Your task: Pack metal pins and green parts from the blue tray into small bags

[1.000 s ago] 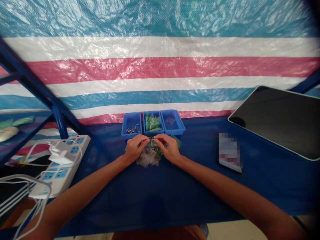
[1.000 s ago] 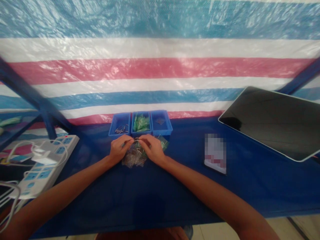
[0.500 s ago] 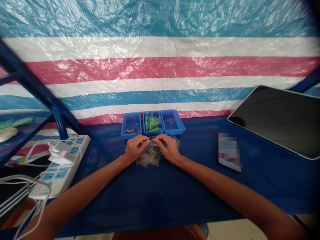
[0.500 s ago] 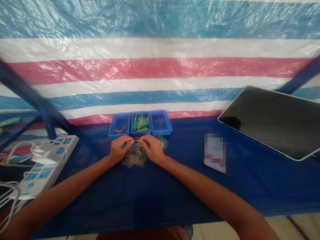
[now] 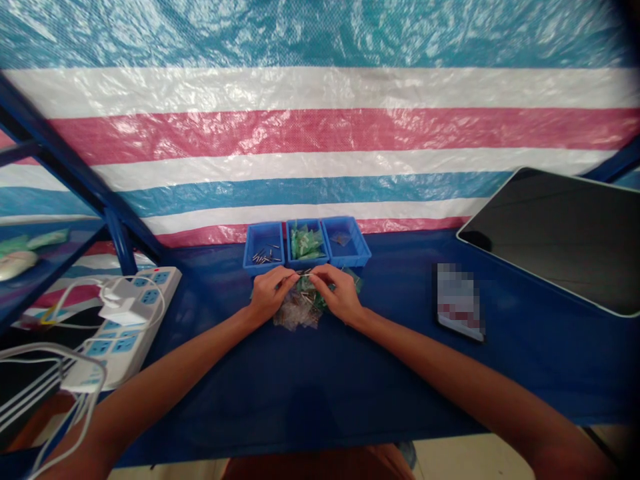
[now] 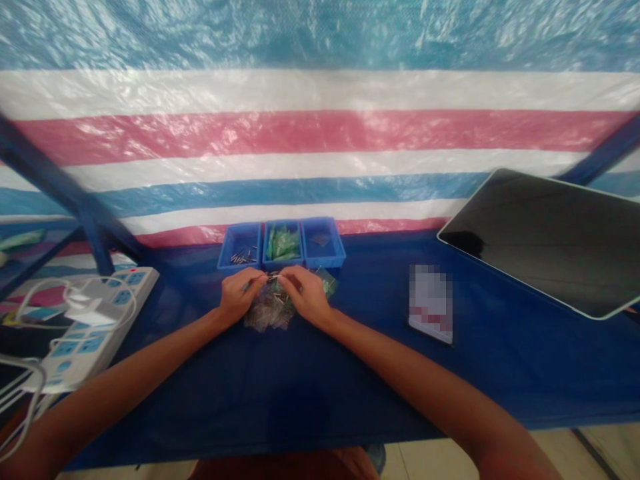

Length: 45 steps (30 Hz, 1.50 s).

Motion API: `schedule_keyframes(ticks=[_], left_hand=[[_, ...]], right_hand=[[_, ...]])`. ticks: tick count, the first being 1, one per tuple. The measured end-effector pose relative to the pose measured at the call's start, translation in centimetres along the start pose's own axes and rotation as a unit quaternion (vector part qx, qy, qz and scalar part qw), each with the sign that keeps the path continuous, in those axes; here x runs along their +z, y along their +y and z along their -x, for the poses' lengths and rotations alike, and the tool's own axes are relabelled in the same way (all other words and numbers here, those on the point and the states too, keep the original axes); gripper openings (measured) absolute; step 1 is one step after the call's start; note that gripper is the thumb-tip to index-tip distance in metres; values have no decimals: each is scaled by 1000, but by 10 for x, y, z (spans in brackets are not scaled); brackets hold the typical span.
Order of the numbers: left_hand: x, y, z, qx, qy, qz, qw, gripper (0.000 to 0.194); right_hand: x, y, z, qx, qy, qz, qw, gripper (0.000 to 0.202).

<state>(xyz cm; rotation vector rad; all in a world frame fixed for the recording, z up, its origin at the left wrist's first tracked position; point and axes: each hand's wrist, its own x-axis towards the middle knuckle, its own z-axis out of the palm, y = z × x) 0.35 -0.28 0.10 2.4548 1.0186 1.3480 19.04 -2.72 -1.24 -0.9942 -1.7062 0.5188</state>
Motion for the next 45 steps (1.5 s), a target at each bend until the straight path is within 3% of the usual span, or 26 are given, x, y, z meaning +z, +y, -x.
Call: schedule_keyframes(ticks=[9, 29, 45], left_hand=[[0, -1, 0, 22, 13, 22, 999, 10], [-1, -2, 1, 21, 6, 25, 999, 12], [-1, 2, 2, 2, 51, 39, 998, 15]], right_hand=[[-3, -3, -2, -22, 10, 36, 999, 23], [0, -2, -2, -6, 0, 7, 1000, 18], [-2, -3, -3, -36, -7, 35, 999, 25]])
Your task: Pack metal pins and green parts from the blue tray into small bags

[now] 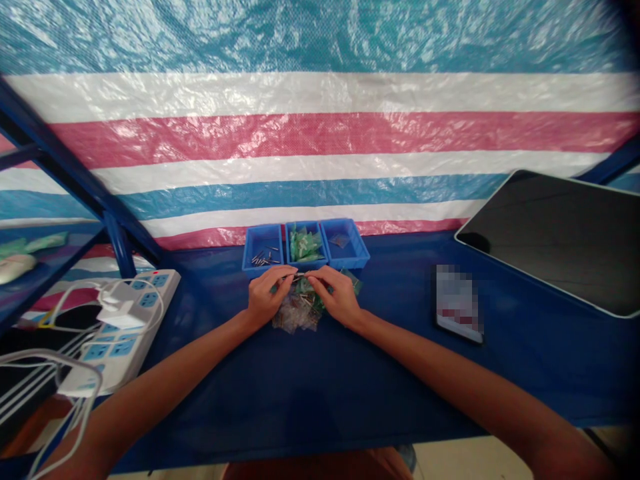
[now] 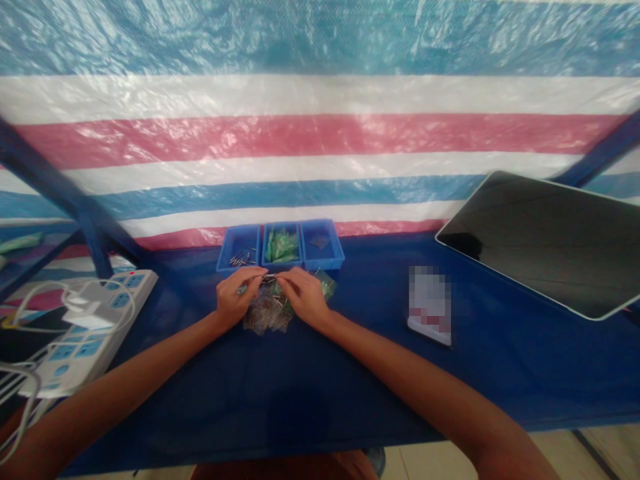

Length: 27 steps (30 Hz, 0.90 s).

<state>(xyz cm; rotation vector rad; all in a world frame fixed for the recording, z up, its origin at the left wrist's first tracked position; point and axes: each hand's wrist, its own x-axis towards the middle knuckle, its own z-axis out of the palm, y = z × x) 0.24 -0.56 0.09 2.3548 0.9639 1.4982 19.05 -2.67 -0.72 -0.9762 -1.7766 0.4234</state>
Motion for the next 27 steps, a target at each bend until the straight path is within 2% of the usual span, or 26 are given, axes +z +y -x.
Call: schedule_keyframes(ticks=[6, 11, 17, 21, 27], left_hand=[[1, 0, 3, -30, 16, -5, 999, 8], [1, -1, 3, -16, 16, -25, 999, 9], [0, 0, 0, -43, -38, -28, 998, 20], [-1, 0, -3, -19, -79, -33, 996, 31], [0, -2, -3, 7, -73, -50, 996, 36]], right_hand=[[-1, -1, 1, 9, 11, -3, 1000, 24], [-1, -1, 1, 11, 11, -6, 1000, 24], [-1, -2, 1, 10, 15, -9, 1000, 23], [-1, -3, 1, 9, 16, -9, 1000, 23], [-1, -2, 1, 12, 16, -4, 1000, 24]])
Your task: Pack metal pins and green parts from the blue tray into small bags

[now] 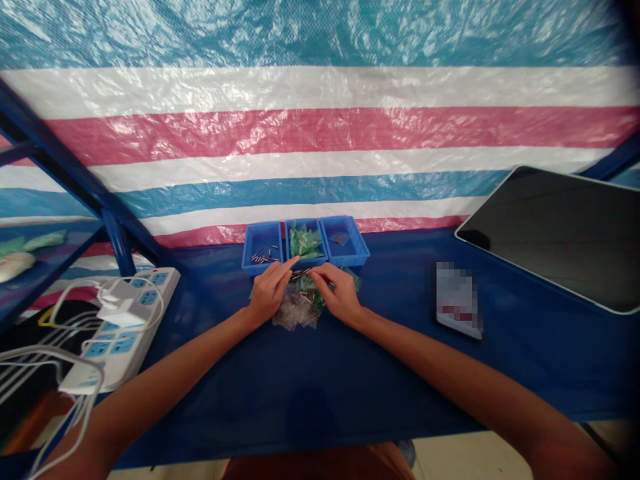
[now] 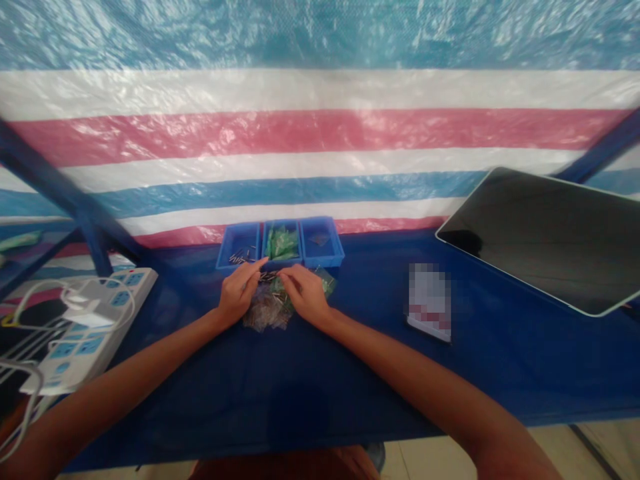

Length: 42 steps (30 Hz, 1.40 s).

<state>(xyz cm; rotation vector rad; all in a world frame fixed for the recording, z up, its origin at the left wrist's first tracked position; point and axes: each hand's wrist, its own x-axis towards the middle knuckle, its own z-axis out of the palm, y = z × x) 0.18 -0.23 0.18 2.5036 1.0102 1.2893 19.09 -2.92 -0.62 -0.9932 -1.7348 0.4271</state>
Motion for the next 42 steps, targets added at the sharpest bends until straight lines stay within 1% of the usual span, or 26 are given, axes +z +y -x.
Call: schedule_keyframes(ticks=[7, 11, 17, 23, 27, 42], left_hand=[[3, -1, 1, 1, 47, 13, 999, 17], [3, 0, 0, 17, 59, 30, 998, 13], [3, -1, -1, 24, 60, 42, 997, 10], [3, -4, 2, 17, 67, 21, 997, 10], [3, -3, 2, 17, 73, 22, 997, 9], [3, -4, 5, 2, 85, 13, 996, 10]], right_hand=[[0, 0, 0, -4, 2, -2, 1000, 23], [0, 0, 0, 0, 0, 4, 1000, 24], [0, 0, 0, -2, -1, -4, 1000, 22], [2, 2, 1, -10, -39, -8, 999, 18], [3, 4, 1, -26, -52, -8, 998, 17], [3, 3, 0, -36, -85, -2, 996, 16]])
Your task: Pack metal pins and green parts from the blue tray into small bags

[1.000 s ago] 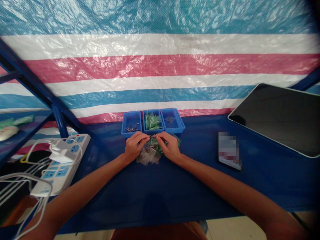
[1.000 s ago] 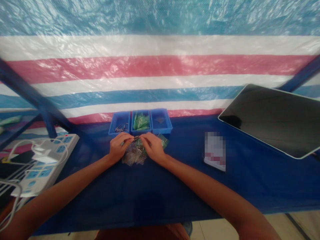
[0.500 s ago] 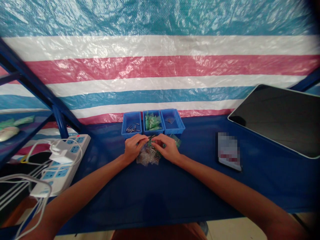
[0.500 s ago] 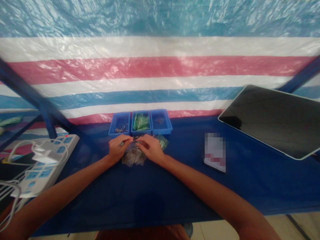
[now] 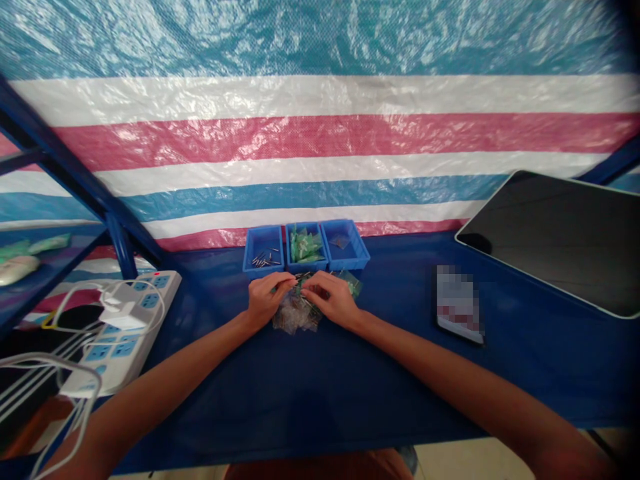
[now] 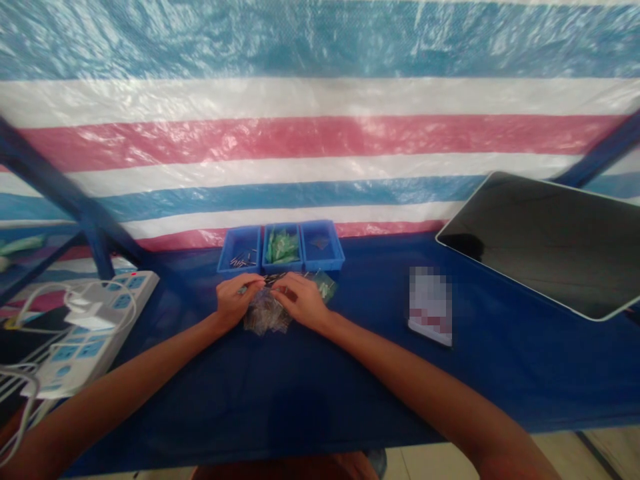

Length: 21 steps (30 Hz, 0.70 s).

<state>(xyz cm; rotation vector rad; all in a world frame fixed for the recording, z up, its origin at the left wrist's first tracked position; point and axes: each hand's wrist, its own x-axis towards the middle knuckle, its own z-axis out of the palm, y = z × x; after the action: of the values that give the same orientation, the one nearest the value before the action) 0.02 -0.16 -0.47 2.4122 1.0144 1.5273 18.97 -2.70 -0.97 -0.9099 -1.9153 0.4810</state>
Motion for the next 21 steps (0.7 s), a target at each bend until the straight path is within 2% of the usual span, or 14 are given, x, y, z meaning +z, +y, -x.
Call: schedule_keyframes(ticks=[9, 17, 21], left_hand=[[-2, 2, -1, 2, 4, -2, 1000, 10], [0, 3, -3, 3, -18, 19, 1000, 17], [1, 3, -3, -4, -5, 10, 1000, 10]], right_hand=[[-1, -1, 0, 7, 11, 30, 999, 18], [-3, -5, 1, 74, 58, 20, 995, 24], [-3, -5, 1, 77, 62, 12, 995, 25]])
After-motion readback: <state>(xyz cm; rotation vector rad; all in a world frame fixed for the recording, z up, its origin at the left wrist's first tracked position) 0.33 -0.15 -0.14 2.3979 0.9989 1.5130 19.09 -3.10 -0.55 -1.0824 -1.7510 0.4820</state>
